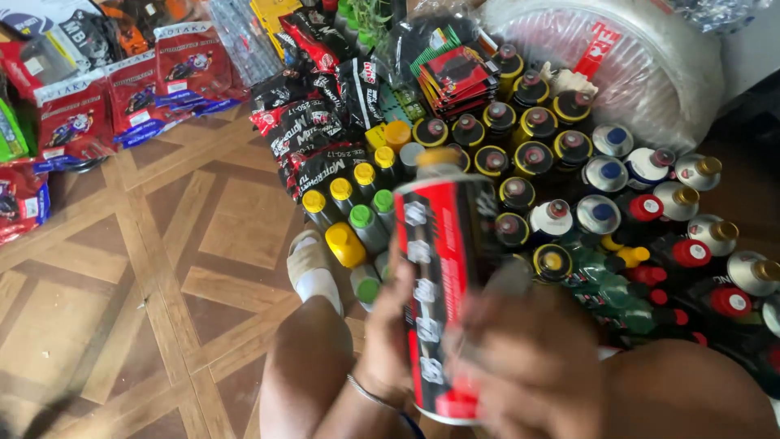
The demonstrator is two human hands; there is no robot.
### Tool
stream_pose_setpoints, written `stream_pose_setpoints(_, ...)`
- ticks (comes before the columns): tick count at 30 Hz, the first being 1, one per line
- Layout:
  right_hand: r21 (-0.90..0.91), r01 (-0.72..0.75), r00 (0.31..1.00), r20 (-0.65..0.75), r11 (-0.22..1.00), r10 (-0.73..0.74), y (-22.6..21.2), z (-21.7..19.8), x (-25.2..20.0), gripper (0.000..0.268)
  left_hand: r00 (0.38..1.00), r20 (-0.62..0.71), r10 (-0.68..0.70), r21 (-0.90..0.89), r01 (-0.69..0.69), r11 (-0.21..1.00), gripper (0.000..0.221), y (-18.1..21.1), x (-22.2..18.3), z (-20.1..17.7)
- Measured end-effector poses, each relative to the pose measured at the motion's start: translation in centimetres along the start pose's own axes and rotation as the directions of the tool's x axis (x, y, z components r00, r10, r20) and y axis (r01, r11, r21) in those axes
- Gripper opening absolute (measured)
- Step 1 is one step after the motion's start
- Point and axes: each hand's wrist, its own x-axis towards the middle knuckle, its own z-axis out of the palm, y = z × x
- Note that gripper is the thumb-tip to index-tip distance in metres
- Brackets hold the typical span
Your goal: Wiping down and organizing various automotive fluid bottles and spray cans on the floor.
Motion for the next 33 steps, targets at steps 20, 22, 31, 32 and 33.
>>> stream_pose_setpoints(20,0.049,0.101,0.970,0.219,0.994,-0.109,1.0,0.0,-2.0,0.017,0.985,0.107,0.134,0.129,-0.147,0.981,0.102,2.2,-0.2,3.2)
stream_pose_setpoints(22,0.017,0.328,0.887,0.338,0.945,-0.314,0.7,0.2,-2.5,0.013,0.982,0.076,0.175,0.173,-0.186,0.967,0.099,2.9,-0.2,3.5)
stream_pose_setpoints(31,-0.099,0.122,0.977,0.188,0.988,-0.102,3.1,-3.2,1.3,0.023,0.981,0.150,0.119,0.468,-0.176,0.866,0.096,-2.3,-0.1,1.8)
stream_pose_setpoints(32,-0.216,-0.002,0.997,0.075,0.976,0.019,3.5,-3.6,2.0,0.023,0.992,0.123,0.030,0.454,-0.083,0.887,0.096,-2.0,-0.6,3.2)
stream_pose_setpoints(33,-0.315,-0.134,0.991,-0.046,0.940,0.126,3.9,-4.2,2.8,0.025,0.994,0.097,-0.056,0.432,0.009,0.902,0.096,-1.9,-1.2,4.6)
